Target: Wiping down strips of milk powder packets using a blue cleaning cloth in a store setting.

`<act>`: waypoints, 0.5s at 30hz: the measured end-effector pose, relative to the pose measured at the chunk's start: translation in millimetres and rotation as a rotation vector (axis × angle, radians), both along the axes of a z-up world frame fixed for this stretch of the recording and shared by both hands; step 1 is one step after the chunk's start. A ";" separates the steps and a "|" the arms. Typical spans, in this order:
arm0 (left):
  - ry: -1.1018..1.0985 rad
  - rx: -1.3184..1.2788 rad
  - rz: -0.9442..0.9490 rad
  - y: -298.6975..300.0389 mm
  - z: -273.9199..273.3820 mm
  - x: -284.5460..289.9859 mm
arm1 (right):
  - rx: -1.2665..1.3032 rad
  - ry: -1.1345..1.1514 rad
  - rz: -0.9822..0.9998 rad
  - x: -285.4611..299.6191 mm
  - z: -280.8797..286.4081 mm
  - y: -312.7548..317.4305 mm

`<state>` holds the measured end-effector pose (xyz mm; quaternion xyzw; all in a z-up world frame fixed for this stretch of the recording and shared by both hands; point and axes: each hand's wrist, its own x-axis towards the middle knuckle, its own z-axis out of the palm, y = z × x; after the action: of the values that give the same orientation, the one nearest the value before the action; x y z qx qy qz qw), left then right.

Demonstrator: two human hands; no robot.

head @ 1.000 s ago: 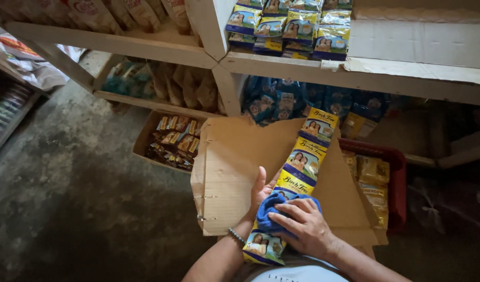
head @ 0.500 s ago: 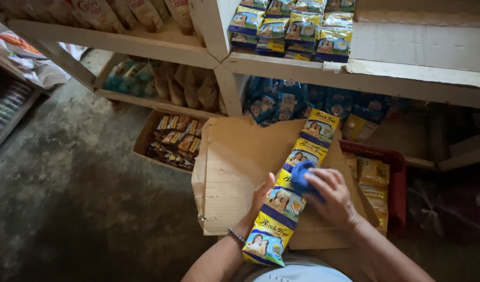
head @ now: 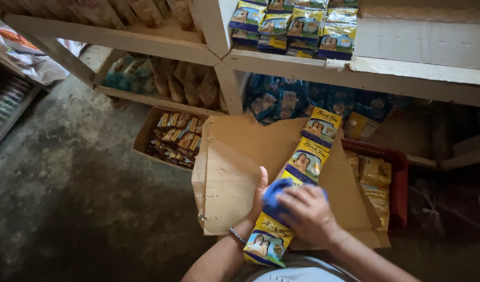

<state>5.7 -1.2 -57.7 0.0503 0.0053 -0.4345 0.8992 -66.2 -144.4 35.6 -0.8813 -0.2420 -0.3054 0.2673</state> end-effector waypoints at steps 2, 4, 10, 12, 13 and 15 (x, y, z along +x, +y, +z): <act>0.244 -0.258 -0.070 -0.8 70.3 -10.6 | -0.060 -0.049 0.104 -12.7 1.7 18.2; 0.134 -0.162 -0.001 0.8 52.4 -12.1 | -0.049 -0.060 0.142 -10.4 7.5 25.0; -0.475 0.363 0.381 -2.5 10.1 6.3 | -0.076 -0.124 0.148 19.1 19.1 25.6; -0.637 0.508 0.483 -5.1 -3.1 14.2 | -0.107 -0.157 0.104 36.7 12.1 17.7; -0.799 0.656 0.582 -4.7 -10.5 15.9 | -0.110 -0.199 0.065 47.0 2.1 10.2; -0.956 0.812 0.676 -7.9 -80.5 17.6 | -0.108 -0.235 0.028 63.0 -6.5 -1.3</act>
<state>23.3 -9.1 -138.2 0.5618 -0.2127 -0.0258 0.7990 -3.2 -145.7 29.1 -0.8490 -0.3002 -0.3893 0.1936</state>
